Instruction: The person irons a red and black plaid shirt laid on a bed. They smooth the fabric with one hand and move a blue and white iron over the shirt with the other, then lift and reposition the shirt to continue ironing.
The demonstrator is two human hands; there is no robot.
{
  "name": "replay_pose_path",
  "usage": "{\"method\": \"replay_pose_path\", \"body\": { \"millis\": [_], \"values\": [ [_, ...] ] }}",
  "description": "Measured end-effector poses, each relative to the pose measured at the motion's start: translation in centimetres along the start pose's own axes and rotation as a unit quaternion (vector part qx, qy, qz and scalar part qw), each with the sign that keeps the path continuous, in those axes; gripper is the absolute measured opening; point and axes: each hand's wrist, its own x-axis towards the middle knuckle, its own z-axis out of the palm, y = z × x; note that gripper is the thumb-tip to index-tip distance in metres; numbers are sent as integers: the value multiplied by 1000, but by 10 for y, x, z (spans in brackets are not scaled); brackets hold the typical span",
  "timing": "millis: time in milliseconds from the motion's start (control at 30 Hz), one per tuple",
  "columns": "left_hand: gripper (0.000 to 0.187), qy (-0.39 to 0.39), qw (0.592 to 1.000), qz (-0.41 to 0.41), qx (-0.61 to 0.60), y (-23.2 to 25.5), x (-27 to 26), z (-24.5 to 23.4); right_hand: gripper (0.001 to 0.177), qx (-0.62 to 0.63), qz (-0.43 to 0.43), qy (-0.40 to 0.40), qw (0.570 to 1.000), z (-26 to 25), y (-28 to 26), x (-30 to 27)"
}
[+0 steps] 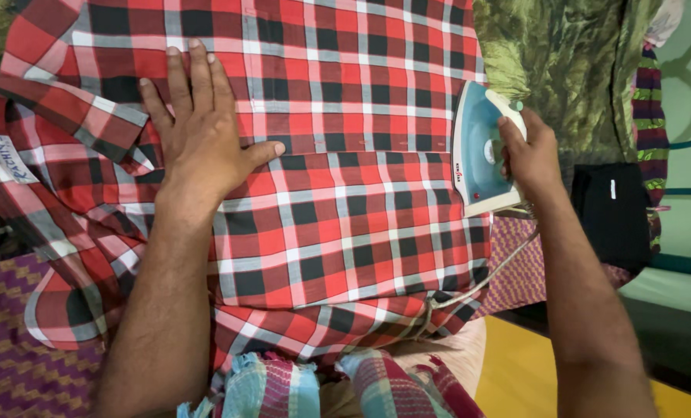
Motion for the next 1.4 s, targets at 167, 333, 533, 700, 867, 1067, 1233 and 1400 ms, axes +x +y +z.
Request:
{"method": "replay_pose_path", "body": {
  "millis": [167, 333, 533, 700, 867, 1067, 1233, 1400],
  "values": [
    [134, 3, 1000, 3, -1, 1, 1, -3, 37, 1, -39, -30, 999, -1, -13, -4],
    [133, -5, 1000, -4, 12, 3, 1, -6, 44, -34, -39, -31, 998, 23, -45, -3],
    [133, -2, 1000, -3, 10, 2, 0, -6, 54, -81, -62, -16, 995, 61, -73, 34],
    [134, -4, 1000, -6, 6, 2, 0, -6, 48, -66, -147, -3, 987, 66, -68, 95],
    [134, -7, 1000, -7, 4, 1, 1, -5, 37, -50, -210, 7, 976, 55, -39, 148],
    [136, -9, 1000, -6, 10, 0, 0, -2, 35, 22, -105, 21, 994, 45, -28, 177],
    [136, -15, 1000, -14, 12, 3, 3, -5, 29, 69, -104, -13, 992, 41, -22, 185],
    [136, -17, 1000, -20, 15, 7, -1, -13, 26, 41, -87, -78, 992, 31, -44, 162]
  ]
}}
